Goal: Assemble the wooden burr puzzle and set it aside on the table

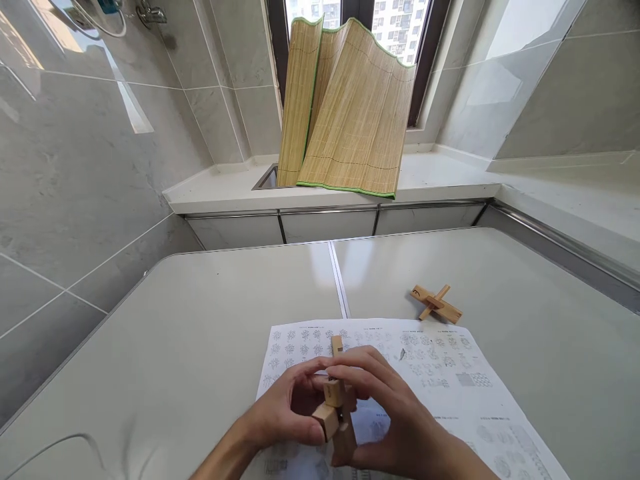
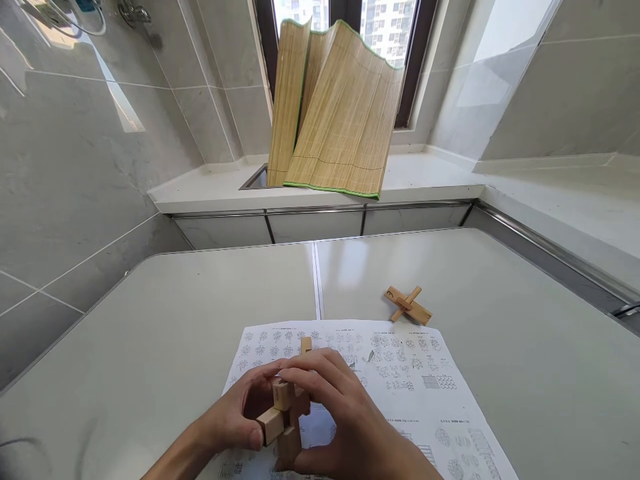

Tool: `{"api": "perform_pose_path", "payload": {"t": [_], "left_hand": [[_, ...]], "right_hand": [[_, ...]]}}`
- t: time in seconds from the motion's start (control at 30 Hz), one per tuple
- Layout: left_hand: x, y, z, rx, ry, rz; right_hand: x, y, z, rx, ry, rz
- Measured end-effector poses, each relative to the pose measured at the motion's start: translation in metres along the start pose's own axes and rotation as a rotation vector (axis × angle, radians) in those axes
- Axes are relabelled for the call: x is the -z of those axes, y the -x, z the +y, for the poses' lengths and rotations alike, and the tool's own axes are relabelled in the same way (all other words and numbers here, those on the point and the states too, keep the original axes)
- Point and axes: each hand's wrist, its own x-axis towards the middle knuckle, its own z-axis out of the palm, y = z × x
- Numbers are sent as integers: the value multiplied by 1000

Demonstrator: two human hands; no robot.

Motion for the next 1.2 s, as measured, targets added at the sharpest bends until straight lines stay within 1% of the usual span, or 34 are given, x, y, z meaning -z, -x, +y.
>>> {"api": "perform_pose_path", "payload": {"t": [0.07,0.27,0.47,0.6,0.67,0.73,0.83,0.9,0.93,1.0,1.07,1.2], "left_hand": [[1,1,0,-2,-2,17],[-4,1,4,13,-64,57],[-6,2,7,12,-70,7],[-2,3,8,28,-77,-5],[3,5,8,16,-111,47],[9,7,10,-21,-194,182],[14,8,12,-63,-378,450],[13,7,11,-85,-579,594],[12,6,9,-90,-703,642],[11,6,4,-91,-950,677],[12,7,-2,-94,-1123,651],[15,8,-9,-144,-1294,574]], "right_hand": [[0,1,1,-16,-22,8],[-2,2,5,-50,-26,99],[-1,2,4,-93,-170,52],[-3,3,5,-66,-115,65],[-1,4,5,-51,-44,117],[3,4,6,-67,44,208],[8,5,11,-197,136,353],[8,6,18,-293,188,431],[8,6,22,-331,209,450],[6,6,29,-383,226,444],[4,5,35,-422,227,434],[4,3,39,-517,191,392]]}}
